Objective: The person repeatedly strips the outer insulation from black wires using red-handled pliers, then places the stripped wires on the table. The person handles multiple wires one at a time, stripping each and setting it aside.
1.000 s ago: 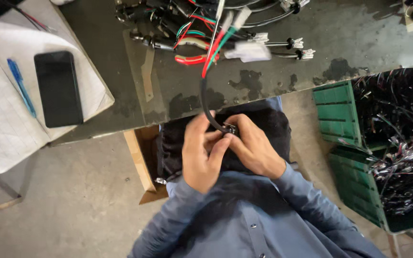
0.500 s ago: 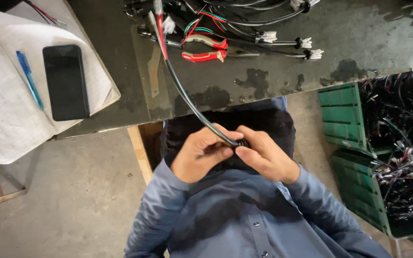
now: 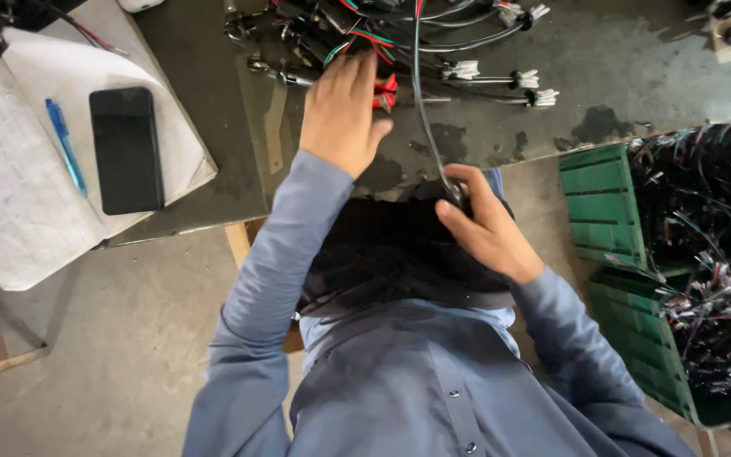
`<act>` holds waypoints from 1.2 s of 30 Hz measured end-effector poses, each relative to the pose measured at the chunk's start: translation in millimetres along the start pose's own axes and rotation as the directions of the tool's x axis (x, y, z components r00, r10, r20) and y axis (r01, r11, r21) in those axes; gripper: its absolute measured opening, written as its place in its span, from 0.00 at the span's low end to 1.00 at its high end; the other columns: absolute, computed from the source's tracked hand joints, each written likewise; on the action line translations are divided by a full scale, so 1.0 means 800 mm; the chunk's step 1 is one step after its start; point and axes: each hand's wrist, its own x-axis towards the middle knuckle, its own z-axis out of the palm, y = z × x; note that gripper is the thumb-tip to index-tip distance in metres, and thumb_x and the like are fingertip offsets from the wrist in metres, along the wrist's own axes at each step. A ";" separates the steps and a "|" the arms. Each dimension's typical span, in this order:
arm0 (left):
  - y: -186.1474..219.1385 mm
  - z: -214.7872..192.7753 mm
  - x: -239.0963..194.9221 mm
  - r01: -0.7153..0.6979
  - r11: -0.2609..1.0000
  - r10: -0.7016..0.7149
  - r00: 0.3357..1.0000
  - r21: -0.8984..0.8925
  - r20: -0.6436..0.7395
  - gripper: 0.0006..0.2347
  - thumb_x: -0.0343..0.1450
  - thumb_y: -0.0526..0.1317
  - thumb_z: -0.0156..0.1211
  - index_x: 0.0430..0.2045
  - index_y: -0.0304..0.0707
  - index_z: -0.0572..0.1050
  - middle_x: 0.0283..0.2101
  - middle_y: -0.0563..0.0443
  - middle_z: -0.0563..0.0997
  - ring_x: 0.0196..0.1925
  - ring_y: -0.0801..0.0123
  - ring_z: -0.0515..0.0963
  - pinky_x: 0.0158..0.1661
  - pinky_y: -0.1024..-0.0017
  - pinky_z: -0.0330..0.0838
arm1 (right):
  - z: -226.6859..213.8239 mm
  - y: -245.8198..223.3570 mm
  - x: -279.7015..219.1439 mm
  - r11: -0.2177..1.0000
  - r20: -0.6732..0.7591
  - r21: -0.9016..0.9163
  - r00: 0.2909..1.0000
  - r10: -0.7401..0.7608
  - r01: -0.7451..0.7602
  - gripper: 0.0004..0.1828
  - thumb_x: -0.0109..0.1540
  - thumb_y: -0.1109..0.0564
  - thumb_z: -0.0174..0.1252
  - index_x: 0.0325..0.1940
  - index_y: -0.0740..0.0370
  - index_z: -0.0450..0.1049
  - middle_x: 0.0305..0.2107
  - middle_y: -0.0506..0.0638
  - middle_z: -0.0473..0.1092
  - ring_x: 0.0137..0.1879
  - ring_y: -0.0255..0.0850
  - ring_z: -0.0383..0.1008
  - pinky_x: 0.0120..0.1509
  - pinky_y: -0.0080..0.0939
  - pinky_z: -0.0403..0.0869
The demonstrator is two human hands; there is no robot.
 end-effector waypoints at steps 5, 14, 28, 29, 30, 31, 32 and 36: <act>0.023 -0.002 -0.065 0.181 0.983 -0.178 0.979 -0.022 0.096 0.15 0.65 0.42 0.74 0.42 0.40 0.79 0.42 0.45 0.78 0.44 0.48 0.78 0.44 0.58 0.74 | 0.002 0.012 0.000 0.987 -0.058 0.018 0.985 0.163 -0.163 0.19 0.67 0.56 0.56 0.61 0.61 0.65 0.29 0.45 0.63 0.31 0.31 0.60 0.34 0.33 0.63; 0.124 -0.049 -0.143 0.725 0.458 -0.379 0.683 -0.515 0.624 0.08 0.71 0.34 0.63 0.41 0.33 0.74 0.32 0.46 0.77 0.35 0.63 0.76 0.40 0.70 0.74 | -0.029 -0.066 -0.025 0.983 0.250 0.169 0.968 0.026 -0.071 0.20 0.67 0.57 0.55 0.63 0.61 0.63 0.33 0.42 0.62 0.37 0.29 0.60 0.40 0.31 0.62; 0.105 0.014 -0.180 0.699 0.603 -0.446 0.695 -0.384 0.564 0.13 0.65 0.34 0.64 0.41 0.32 0.72 0.34 0.40 0.79 0.38 0.47 0.79 0.39 0.59 0.72 | 0.014 -0.030 0.000 0.901 0.114 -0.190 0.920 -0.375 0.391 0.22 0.63 0.61 0.57 0.61 0.67 0.64 0.44 0.59 0.71 0.49 0.55 0.74 0.50 0.47 0.71; 0.108 0.016 -0.190 0.658 0.695 -0.461 0.717 -0.289 0.523 0.14 0.63 0.34 0.66 0.40 0.31 0.72 0.34 0.39 0.79 0.39 0.45 0.78 0.39 0.57 0.71 | 0.018 -0.023 0.001 0.920 0.155 -0.220 0.943 -0.296 0.325 0.19 0.63 0.61 0.58 0.58 0.65 0.67 0.40 0.58 0.72 0.46 0.54 0.75 0.48 0.46 0.72; 0.111 0.018 -0.198 0.640 0.730 -0.492 0.736 -0.241 0.464 0.12 0.65 0.35 0.65 0.39 0.32 0.72 0.34 0.39 0.79 0.39 0.45 0.78 0.40 0.56 0.71 | 0.022 -0.016 0.000 0.932 0.195 -0.254 0.957 -0.214 0.260 0.16 0.63 0.61 0.60 0.55 0.64 0.70 0.36 0.57 0.73 0.42 0.53 0.76 0.46 0.45 0.73; 0.111 0.021 -0.203 0.619 0.762 -0.518 0.758 -0.188 0.396 0.11 0.67 0.36 0.64 0.38 0.33 0.72 0.35 0.39 0.79 0.40 0.45 0.78 0.42 0.55 0.71 | 0.025 -0.012 0.002 0.933 0.183 -0.281 0.966 -0.180 0.227 0.16 0.62 0.61 0.59 0.54 0.64 0.70 0.35 0.58 0.72 0.42 0.54 0.76 0.46 0.46 0.72; 0.111 0.024 -0.207 0.600 0.789 -0.537 0.778 -0.130 0.327 0.09 0.69 0.37 0.64 0.38 0.34 0.71 0.36 0.38 0.79 0.41 0.44 0.78 0.43 0.54 0.71 | 0.027 -0.009 0.004 0.932 0.170 -0.307 0.974 -0.147 0.194 0.15 0.62 0.61 0.59 0.53 0.64 0.70 0.34 0.58 0.72 0.41 0.54 0.75 0.45 0.46 0.72; 0.116 0.039 -0.212 0.597 0.786 -0.526 0.783 -0.162 0.333 0.11 0.68 0.38 0.64 0.38 0.33 0.71 0.36 0.36 0.79 0.41 0.43 0.78 0.42 0.53 0.71 | 0.023 -0.013 0.002 0.919 0.166 -0.302 0.964 -0.209 0.252 0.14 0.63 0.60 0.59 0.52 0.65 0.70 0.36 0.58 0.72 0.43 0.56 0.75 0.46 0.45 0.72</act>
